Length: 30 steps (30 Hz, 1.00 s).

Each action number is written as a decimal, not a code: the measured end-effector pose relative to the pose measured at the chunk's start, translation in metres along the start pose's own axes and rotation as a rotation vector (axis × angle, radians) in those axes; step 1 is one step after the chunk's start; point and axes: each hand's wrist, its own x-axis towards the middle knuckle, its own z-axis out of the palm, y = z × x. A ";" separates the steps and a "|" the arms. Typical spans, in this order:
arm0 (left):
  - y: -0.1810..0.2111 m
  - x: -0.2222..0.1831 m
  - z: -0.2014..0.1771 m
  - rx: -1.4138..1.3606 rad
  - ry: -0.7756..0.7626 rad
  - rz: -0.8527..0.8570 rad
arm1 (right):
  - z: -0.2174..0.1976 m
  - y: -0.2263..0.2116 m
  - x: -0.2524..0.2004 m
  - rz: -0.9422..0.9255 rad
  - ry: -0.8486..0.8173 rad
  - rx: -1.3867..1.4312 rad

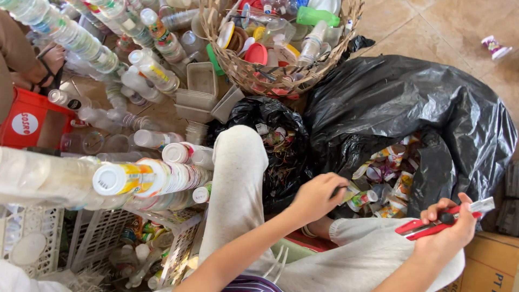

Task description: The person sits on the floor surrounded by plastic waste and uses a red utility knife to cut the labels off small plastic containers. They pick up each container, slice around the label, and place the container down.

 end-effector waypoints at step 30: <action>-0.113 0.064 0.140 -0.353 -0.310 0.332 | 0.015 0.000 0.020 0.069 -0.169 0.045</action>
